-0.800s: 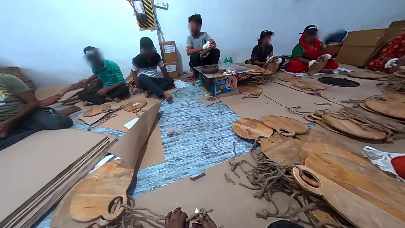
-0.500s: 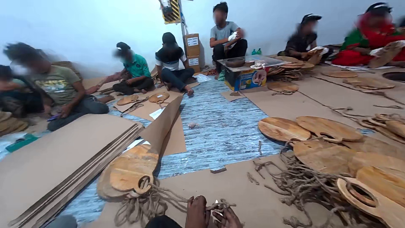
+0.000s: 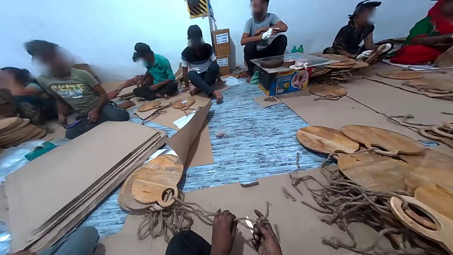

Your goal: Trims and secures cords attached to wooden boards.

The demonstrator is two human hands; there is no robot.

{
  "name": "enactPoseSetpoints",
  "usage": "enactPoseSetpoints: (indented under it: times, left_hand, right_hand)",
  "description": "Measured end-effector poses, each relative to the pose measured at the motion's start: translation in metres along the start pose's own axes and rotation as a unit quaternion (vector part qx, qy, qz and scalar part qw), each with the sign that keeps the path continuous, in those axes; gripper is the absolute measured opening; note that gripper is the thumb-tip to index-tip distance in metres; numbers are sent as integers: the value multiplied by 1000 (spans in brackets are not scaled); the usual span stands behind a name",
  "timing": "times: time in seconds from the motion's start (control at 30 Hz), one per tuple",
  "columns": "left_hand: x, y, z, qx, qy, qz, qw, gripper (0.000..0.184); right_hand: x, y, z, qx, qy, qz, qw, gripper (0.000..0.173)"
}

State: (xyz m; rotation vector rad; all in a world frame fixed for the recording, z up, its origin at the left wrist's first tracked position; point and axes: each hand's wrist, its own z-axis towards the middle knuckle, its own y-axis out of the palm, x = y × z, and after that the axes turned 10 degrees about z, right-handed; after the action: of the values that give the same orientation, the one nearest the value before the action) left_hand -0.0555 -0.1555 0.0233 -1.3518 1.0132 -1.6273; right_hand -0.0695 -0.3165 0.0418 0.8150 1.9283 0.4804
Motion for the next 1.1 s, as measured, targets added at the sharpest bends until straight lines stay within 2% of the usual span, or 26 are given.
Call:
enactPoseSetpoints:
  times: [0.17, 0.27, 0.33, 0.4, 0.53, 0.63, 0.67, 0.7, 0.73, 0.77, 0.8, 0.87, 0.93, 1.0, 1.1]
  left_hand:
    - [7, -5, 3, -86, -51, 35, 994, 34]
    - [6, -12, 6, -122, -118, 15, 985, 36]
    - [8, -15, 7, -139, -149, -14, 979, 37]
    - [10, -15, 7, -152, -161, -36, 975, 39]
    - [4, -13, 7, -118, -146, -35, 982, 36]
    - [0, -8, 7, -67, -123, -23, 990, 34]
    - [2, -8, 6, -62, -120, -15, 991, 34]
    - [3, -8, 6, -55, -114, -7, 992, 34]
    - [4, -9, 5, -49, -108, 1, 993, 34]
    - [5, -9, 4, -42, -97, 4, 994, 34]
    - [5, -8, 3, -31, -79, 6, 996, 35]
    - [5, -4, 2, -15, -29, 4, 999, 33]
    - [7, -6, 1, -78, 4, -9, 997, 33]
    - [9, -11, 3, -156, 17, -23, 987, 32]
    - [10, -10, 4, -170, 27, -19, 985, 34]
  right_hand:
    - [-16, -2, 12, 72, -71, 42, 994, 29]
    - [-34, -3, 19, 131, -108, 85, 982, 25]
    - [-40, -1, 18, 145, -124, 87, 978, 31]
    - [-37, 2, 14, 125, -117, 71, 983, 40]
    - [-19, -1, 13, 94, -135, 16, 986, 46]
    - [-18, -14, 16, 118, -183, -111, 970, 70]
    - [-20, -16, 16, 125, -183, -156, 963, 72]
    - [-20, -17, 16, 125, -174, -184, 959, 65]
    - [-18, -15, 15, 111, -156, -207, 959, 51]
    - [-16, -13, 12, 82, -126, -231, 961, 37]
    - [-12, -10, 9, 41, -86, -257, 962, 31]
    - [-6, -5, 1, -45, 9, -303, 952, 36]
    - [7, -4, -4, -86, 63, -328, 939, 44]
    - [15, -7, -4, -84, 71, -326, 939, 44]
    - [15, -10, -1, -50, 69, -293, 952, 38]
